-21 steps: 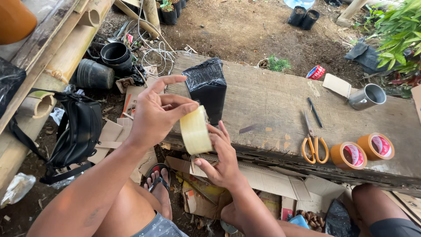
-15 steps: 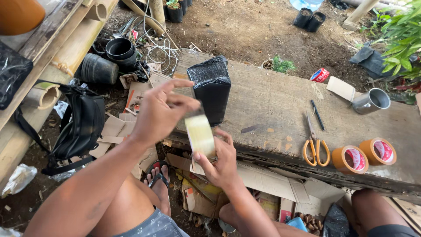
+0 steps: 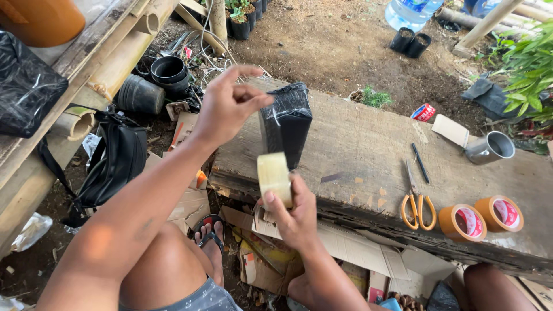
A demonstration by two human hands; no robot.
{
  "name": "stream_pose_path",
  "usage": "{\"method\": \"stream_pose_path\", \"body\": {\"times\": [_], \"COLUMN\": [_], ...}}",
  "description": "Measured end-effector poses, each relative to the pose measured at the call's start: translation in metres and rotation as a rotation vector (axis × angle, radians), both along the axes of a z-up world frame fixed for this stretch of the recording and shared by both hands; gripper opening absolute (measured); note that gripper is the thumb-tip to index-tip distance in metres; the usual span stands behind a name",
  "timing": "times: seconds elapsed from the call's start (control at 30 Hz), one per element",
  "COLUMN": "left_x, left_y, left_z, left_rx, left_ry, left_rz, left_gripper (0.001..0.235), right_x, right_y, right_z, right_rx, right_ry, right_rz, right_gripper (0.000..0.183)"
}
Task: The person wraps a small black rectangular package with clear packing tape on a wooden workbench. They repeatedly apply tape strips, rotate the package to cover all sides, and smooth the tape down by hand.
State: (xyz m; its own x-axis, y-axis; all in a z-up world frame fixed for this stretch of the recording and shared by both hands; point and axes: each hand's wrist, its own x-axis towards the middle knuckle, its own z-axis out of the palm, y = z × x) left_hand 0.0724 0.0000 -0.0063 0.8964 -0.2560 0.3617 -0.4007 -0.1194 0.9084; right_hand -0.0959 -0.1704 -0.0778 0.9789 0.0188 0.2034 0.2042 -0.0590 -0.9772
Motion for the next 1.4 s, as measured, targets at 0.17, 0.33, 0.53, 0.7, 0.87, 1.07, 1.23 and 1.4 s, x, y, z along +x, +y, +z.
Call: {"method": "stream_pose_path", "body": {"times": [0.17, 0.33, 0.53, 0.7, 0.87, 1.07, 1.23, 1.4], "left_x": [0.033, 0.045, 0.057, 0.055, 0.057, 0.052, 0.057, 0.060], "left_y": [-0.017, -0.011, -0.014, -0.021, -0.029, -0.023, -0.021, -0.022], "left_z": [0.005, -0.009, -0.014, -0.005, 0.000, -0.015, -0.019, -0.021], "left_rx": [-0.057, -0.109, -0.115, -0.115, -0.136, -0.096, -0.048, -0.059], "left_ry": [0.047, 0.128, 0.211, 0.066, 0.154, 0.102, 0.130, 0.141], "left_rz": [0.013, 0.032, -0.006, -0.063, -0.094, -0.008, 0.041, 0.029], "left_gripper": [0.053, 0.058, 0.057, 0.054, 0.050, 0.047, 0.048, 0.049], "right_x": [0.026, 0.043, 0.044, 0.039, 0.033, 0.034, 0.044, 0.048], "right_y": [-0.008, -0.009, -0.005, 0.001, -0.002, -0.001, 0.002, 0.002], "right_z": [0.019, 0.029, 0.030, 0.027, 0.028, 0.026, 0.021, 0.017], "right_rx": [-0.016, -0.039, 0.007, 0.066, 0.067, 0.032, 0.028, -0.016], "right_ry": [-0.168, -0.140, -0.167, -0.192, -0.201, -0.168, -0.201, -0.239], "right_rz": [-0.175, -0.256, -0.276, -0.302, -0.272, -0.274, -0.288, -0.301], "right_gripper": [0.031, 0.033, 0.035, 0.032, 0.031, 0.030, 0.032, 0.033]}}
